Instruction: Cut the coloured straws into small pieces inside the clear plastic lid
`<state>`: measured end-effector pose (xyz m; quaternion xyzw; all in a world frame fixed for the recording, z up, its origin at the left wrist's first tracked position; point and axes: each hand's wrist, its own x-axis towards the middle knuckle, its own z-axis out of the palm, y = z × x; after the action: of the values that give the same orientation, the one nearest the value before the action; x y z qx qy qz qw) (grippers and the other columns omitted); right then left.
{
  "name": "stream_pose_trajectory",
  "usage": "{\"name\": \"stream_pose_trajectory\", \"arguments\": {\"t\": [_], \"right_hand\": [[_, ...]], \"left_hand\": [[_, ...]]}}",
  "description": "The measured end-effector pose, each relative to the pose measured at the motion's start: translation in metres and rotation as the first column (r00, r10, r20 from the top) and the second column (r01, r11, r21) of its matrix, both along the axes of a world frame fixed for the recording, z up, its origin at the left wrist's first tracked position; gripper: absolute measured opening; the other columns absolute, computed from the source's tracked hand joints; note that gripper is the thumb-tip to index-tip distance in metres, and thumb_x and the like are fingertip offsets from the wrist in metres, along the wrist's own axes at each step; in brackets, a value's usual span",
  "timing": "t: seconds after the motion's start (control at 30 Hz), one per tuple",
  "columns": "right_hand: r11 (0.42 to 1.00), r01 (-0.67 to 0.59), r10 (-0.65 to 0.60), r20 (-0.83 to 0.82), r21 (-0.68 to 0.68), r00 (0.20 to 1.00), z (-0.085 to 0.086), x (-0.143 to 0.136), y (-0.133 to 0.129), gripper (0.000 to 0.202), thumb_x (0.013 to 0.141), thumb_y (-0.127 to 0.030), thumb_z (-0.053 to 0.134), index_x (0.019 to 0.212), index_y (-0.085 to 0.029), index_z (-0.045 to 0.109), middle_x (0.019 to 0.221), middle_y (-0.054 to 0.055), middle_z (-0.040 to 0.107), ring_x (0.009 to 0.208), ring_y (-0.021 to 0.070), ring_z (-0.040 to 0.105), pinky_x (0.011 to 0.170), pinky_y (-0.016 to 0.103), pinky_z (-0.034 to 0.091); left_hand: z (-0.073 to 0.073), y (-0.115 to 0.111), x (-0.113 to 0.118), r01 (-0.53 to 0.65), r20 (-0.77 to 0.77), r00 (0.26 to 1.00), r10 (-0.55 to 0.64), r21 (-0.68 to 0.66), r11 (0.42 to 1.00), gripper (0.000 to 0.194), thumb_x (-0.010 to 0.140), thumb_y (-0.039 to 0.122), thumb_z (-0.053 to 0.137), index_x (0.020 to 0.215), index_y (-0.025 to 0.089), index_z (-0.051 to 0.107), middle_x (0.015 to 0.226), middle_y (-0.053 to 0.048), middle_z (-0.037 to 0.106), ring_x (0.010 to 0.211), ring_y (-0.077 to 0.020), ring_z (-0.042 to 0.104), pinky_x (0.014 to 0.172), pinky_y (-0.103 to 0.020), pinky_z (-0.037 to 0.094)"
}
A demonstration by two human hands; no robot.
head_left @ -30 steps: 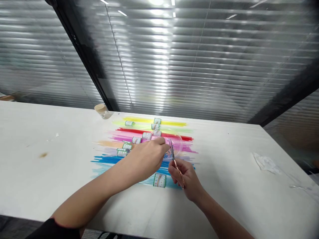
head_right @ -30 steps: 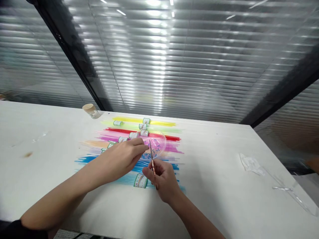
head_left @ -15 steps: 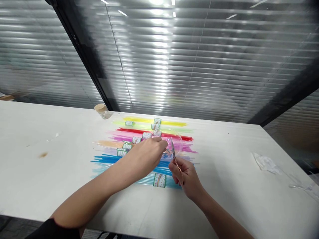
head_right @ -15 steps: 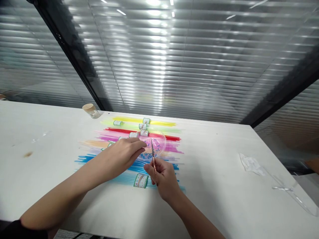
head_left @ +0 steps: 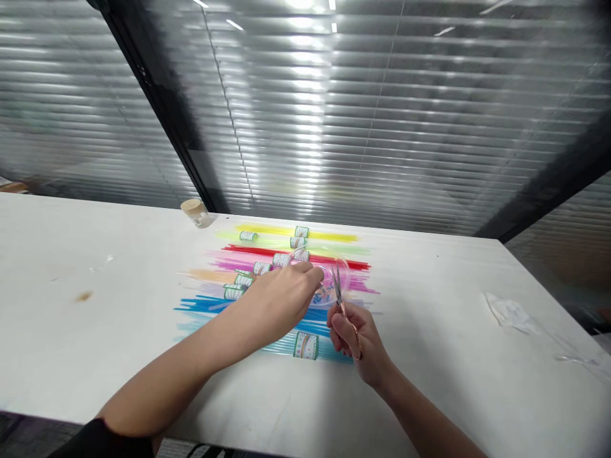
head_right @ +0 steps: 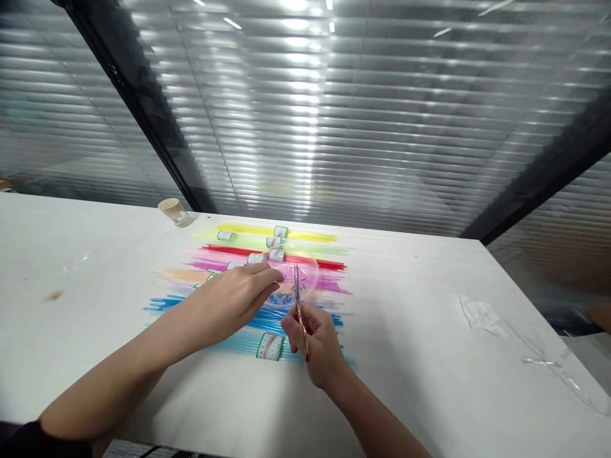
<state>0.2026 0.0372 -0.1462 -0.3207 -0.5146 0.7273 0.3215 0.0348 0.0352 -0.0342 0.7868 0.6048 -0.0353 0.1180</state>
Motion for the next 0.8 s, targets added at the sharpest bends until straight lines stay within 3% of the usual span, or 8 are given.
{"name": "stream_pose_trajectory", "arguments": {"t": [0.33,0.8], "right_hand": [[0.998,-0.061,0.061,0.012,0.022,0.998,0.0027,-0.0026,-0.0016,0.052,0.078,-0.065,0.066,0.065,-0.020,0.045,0.051,-0.007,0.033,0.049,0.0083,0.027,0.047,0.024,0.021],[0.999,-0.034,0.034,0.009,0.021,0.999,-0.0054,-0.0036,-0.0019,0.050,0.079,-0.063,0.066,0.066,-0.019,0.046,0.051,-0.007,0.038,0.048,0.0083,0.029,0.046,0.023,0.023]], "left_hand": [[-0.0051,-0.0003,-0.0011,-0.002,-0.007,1.000,0.002,-0.006,1.000,0.020,0.099,0.019,0.036,0.092,0.017,0.055,0.097,-0.007,0.062,0.071,-0.0166,0.059,0.052,-0.027,0.036],[-0.0036,-0.0004,0.0050,-0.010,0.004,1.000,0.010,-0.077,0.997,0.018,0.099,0.021,0.037,0.095,0.019,0.054,0.099,-0.005,0.062,0.071,-0.0175,0.057,0.050,-0.027,0.031]]}}
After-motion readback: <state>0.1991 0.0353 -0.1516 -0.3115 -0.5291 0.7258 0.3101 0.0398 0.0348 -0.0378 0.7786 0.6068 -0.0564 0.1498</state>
